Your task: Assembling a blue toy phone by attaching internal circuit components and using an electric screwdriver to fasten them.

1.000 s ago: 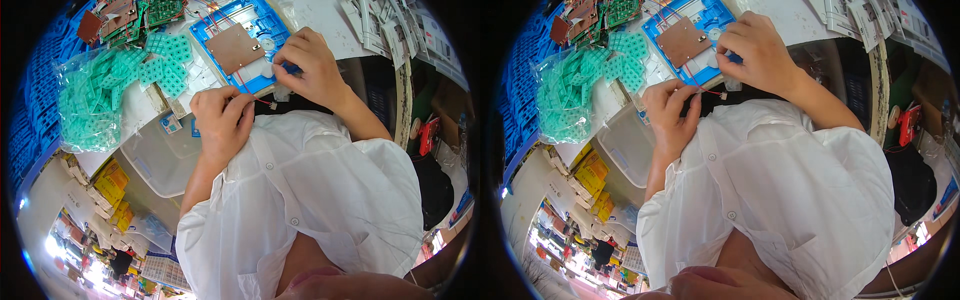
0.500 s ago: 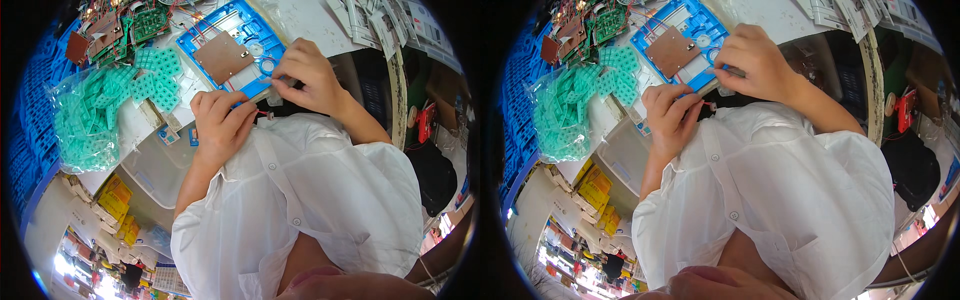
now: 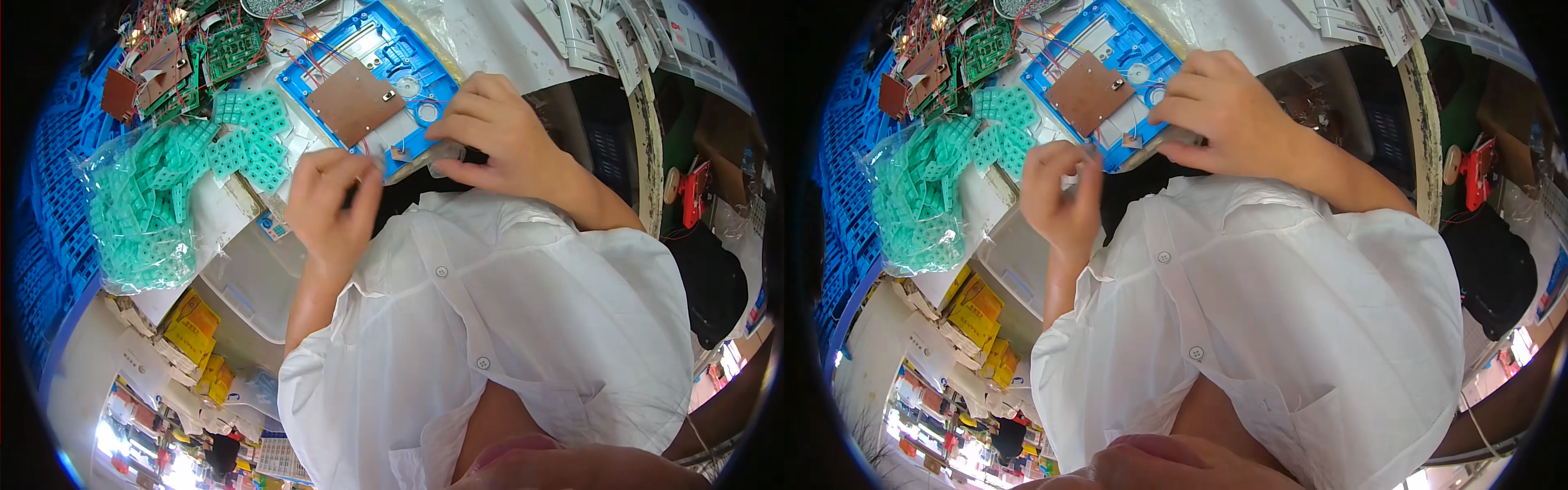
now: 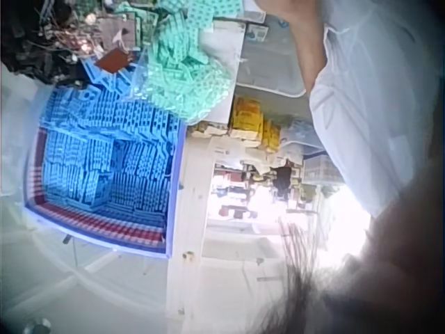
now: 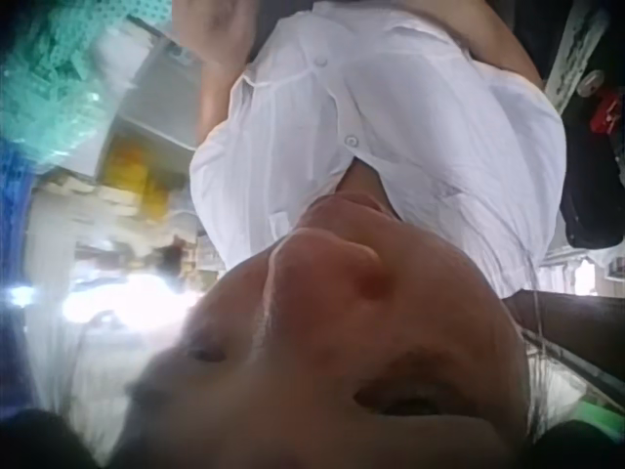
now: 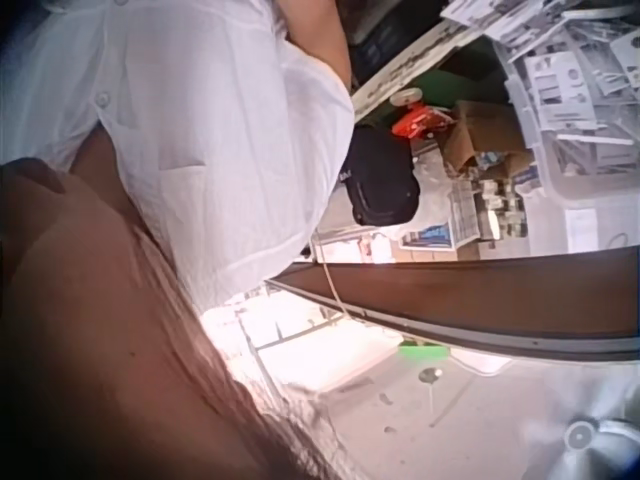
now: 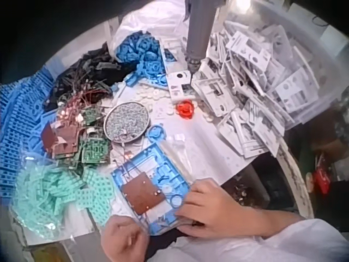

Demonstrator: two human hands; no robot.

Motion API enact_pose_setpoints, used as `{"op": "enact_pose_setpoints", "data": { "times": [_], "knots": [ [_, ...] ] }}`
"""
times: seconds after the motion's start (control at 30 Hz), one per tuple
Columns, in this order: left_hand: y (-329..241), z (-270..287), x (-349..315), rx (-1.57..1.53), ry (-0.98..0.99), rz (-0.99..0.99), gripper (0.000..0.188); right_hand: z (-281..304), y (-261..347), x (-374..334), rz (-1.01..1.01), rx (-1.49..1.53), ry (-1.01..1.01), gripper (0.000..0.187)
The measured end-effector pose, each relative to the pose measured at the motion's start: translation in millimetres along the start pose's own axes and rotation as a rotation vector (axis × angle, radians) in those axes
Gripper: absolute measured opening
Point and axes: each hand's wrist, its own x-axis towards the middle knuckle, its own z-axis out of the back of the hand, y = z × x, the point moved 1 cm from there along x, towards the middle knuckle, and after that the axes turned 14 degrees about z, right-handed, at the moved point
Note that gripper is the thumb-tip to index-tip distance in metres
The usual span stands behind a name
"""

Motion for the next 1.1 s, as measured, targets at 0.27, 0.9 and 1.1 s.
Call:
{"op": "enact_pose_setpoints", "data": {
  "times": [0.27, 0.9, 1.1],
  "knots": [
    [-7.4, -19.7, 69.7, -0.505, 0.188, 0.609, 0.021, -30.1, 2.2, 12.1, 0.047, -0.009, 0.038, 0.020],
    [-7.6, 0.0, 8.1, -0.442, 0.558, 0.825, 0.018, -32.8, -8.2, 17.3, 0.129, 0.260, -0.095, 0.033],
    [-5.9, -0.3, 12.0, -0.339, 0.567, 0.796, 0.015, -31.5, -14.8, 28.9, 0.037, 0.232, -0.069, 0.026]
  ]
}}
